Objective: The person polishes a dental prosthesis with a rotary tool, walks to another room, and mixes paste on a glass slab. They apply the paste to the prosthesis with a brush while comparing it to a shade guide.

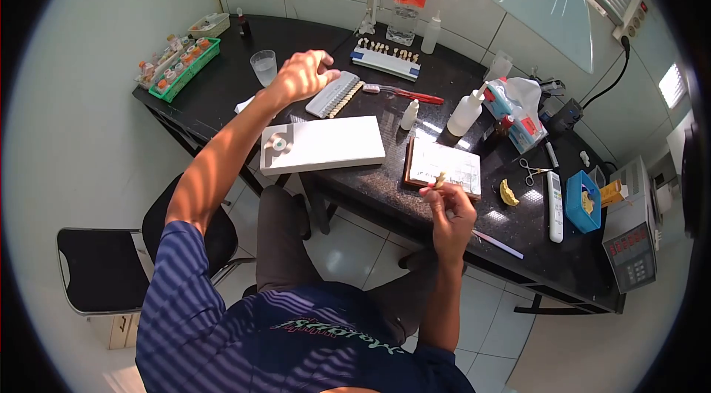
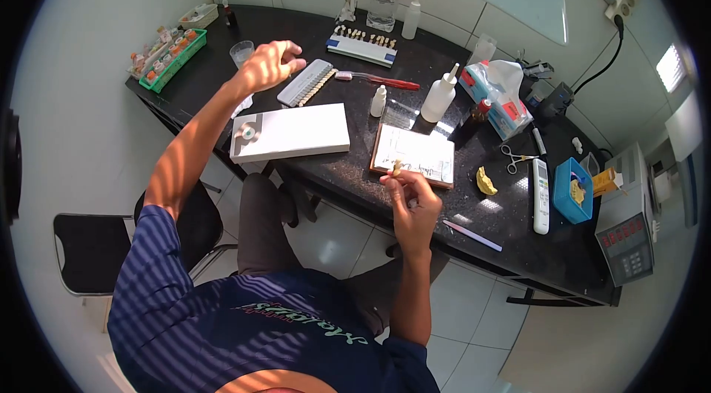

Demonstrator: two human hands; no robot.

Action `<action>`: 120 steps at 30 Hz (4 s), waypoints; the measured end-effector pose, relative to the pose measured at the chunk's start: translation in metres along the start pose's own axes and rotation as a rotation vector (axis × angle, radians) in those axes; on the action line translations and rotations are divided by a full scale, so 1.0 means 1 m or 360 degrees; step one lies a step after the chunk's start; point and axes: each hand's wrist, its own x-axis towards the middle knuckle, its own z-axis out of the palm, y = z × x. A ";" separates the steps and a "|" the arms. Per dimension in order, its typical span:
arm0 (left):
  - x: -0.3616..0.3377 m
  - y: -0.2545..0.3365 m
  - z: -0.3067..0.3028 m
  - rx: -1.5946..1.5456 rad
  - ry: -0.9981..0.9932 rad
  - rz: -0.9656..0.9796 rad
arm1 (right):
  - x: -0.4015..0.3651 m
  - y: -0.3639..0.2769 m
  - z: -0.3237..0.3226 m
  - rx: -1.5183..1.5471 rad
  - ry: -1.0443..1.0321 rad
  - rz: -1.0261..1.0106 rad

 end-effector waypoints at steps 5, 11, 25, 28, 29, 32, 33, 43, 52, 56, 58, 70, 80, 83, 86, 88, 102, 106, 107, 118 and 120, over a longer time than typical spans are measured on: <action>0.025 0.007 0.036 0.0538 -0.0518 -0.0468 | 0.001 0.007 -0.004 -0.0591 0.0039 -0.0324; 0.041 -0.001 0.050 0.0533 -0.0555 -0.0449 | -0.003 0.008 -0.007 -0.0582 -0.0009 -0.0281; 0.043 -0.047 0.054 -0.0550 -0.0256 -0.0726 | -0.004 0.009 -0.006 -0.0450 -0.0013 -0.0223; 0.043 -0.048 0.041 -0.1376 -0.0197 -0.0863 | -0.004 0.011 -0.006 -0.0447 -0.0004 -0.0222; 0.041 -0.049 0.037 -0.1601 -0.0137 -0.0837 | -0.004 0.011 -0.006 -0.0453 0.0006 -0.0216; 0.038 -0.034 0.027 -0.1981 0.0165 -0.0866 | -0.004 0.010 -0.005 -0.0443 0.0002 -0.0187; 0.026 -0.021 0.018 -0.2137 0.0159 -0.0725 | -0.004 0.010 -0.004 -0.0395 0.0025 -0.0181; -0.087 0.058 0.006 -0.2693 0.0120 -0.0224 | 0.017 -0.022 0.003 0.0095 0.0022 -0.0028; -0.046 0.004 -0.001 -0.2409 0.0443 -0.0544 | 0.015 -0.012 0.000 -0.0036 0.0053 -0.0057; 0.039 -0.079 0.068 -0.2069 0.0434 -0.0898 | 0.007 -0.003 -0.003 0.0013 0.0125 0.0111; 0.042 -0.079 0.081 -0.1723 0.0317 -0.0843 | 0.006 -0.001 -0.004 -0.0063 0.0134 0.0095; 0.077 -0.044 0.074 0.0390 0.0289 -0.0364 | 0.014 -0.027 -0.023 -0.0119 0.0038 0.0074; 0.184 -0.055 0.112 0.0039 0.0017 -0.0381 | 0.014 -0.040 -0.027 -0.0341 0.0023 0.0163; 0.189 -0.053 0.109 -0.0073 -0.0138 -0.0407 | 0.023 -0.045 -0.029 -0.0517 -0.0050 0.0269; 0.185 -0.061 0.111 -0.0258 -0.0214 -0.0411 | 0.049 -0.041 -0.030 -0.0605 -0.0155 0.0104; 0.186 -0.073 0.119 -0.0460 -0.0105 -0.0206 | 0.073 -0.044 -0.019 -0.0583 -0.0155 0.0053; 0.169 -0.080 0.114 -0.0912 0.0066 0.0205 | 0.281 -0.020 0.084 -0.1437 -0.0554 -0.0453; 0.168 -0.077 0.106 -0.0821 0.0060 0.0218 | 0.322 0.018 0.095 -0.1502 -0.0586 -0.0525; 0.168 -0.077 0.105 -0.0822 0.0062 0.0220 | 0.328 0.027 0.096 -0.1497 -0.0650 -0.0519; 0.167 -0.079 0.107 -0.0864 0.0087 0.0273 | 0.344 0.062 0.109 -0.1576 -0.0864 -0.0540; 0.167 -0.079 0.107 -0.0863 0.0073 0.0271 | 0.345 0.066 0.110 -0.1594 -0.0870 -0.0666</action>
